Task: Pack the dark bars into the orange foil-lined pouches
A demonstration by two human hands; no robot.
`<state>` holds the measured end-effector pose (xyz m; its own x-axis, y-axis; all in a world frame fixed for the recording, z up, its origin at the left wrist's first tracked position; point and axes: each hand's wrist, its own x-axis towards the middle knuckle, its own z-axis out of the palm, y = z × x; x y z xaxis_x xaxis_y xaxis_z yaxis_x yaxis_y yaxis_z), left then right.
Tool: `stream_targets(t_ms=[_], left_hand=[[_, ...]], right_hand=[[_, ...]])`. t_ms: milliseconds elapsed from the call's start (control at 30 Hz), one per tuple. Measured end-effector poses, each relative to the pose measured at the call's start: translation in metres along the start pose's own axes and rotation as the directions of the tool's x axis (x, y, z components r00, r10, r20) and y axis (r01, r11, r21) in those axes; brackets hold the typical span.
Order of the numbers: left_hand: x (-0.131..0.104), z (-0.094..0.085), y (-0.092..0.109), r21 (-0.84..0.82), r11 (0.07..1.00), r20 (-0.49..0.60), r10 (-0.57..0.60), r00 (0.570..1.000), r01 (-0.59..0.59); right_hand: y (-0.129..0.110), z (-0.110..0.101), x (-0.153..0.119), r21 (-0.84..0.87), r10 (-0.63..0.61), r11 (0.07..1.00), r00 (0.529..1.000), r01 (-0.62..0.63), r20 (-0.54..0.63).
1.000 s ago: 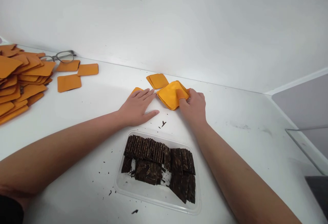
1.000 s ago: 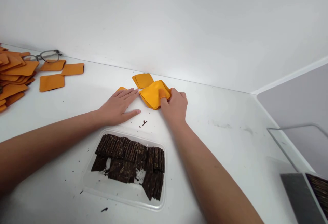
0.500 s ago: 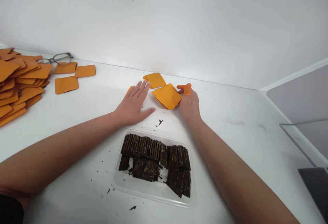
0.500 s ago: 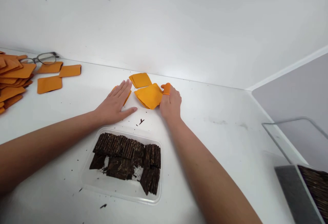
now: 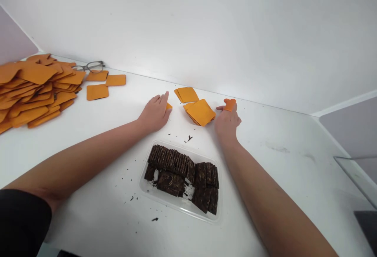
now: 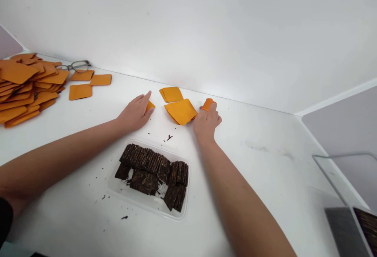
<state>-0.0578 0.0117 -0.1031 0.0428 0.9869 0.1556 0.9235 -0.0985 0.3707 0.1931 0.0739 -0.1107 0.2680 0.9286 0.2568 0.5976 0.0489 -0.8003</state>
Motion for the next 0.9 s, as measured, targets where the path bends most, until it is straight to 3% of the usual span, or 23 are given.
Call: stream_targets(t_ms=[167,300,500,667,800,900], left_hand=[[0.009,-0.001,-0.007,-0.046,0.989,-0.096,-0.141,0.985,0.137],[0.007,-0.003,-0.009,-0.074,0.986,-0.178,-0.161,0.971,0.150],[0.006,-0.004,-0.017,-0.190,0.980,-0.219,-0.108,0.970,0.066],[0.000,-0.011,-0.025,-0.353,0.936,-0.312,-0.112,0.944,-0.005],[-0.016,-0.022,-0.013,-0.450,0.877,-0.448,-0.061,0.892,-0.166],[-0.028,-0.029,0.004,-0.513,0.814,-0.528,-0.048,0.848,-0.273]], right_hand=[[0.001,0.002,0.003,-0.004,-0.005,1.000,1.000,0.005,-0.011],[0.002,0.004,0.002,0.034,-0.018,0.999,1.000,0.019,-0.017],[-0.002,0.003,-0.004,0.151,-0.059,0.986,0.997,0.065,-0.047],[-0.014,-0.005,-0.013,0.256,-0.186,0.946,0.980,0.197,-0.067],[-0.024,-0.011,-0.020,0.289,-0.349,0.887,0.933,0.359,-0.089],[-0.030,-0.018,-0.023,0.267,-0.494,0.828,0.867,0.494,-0.072]])
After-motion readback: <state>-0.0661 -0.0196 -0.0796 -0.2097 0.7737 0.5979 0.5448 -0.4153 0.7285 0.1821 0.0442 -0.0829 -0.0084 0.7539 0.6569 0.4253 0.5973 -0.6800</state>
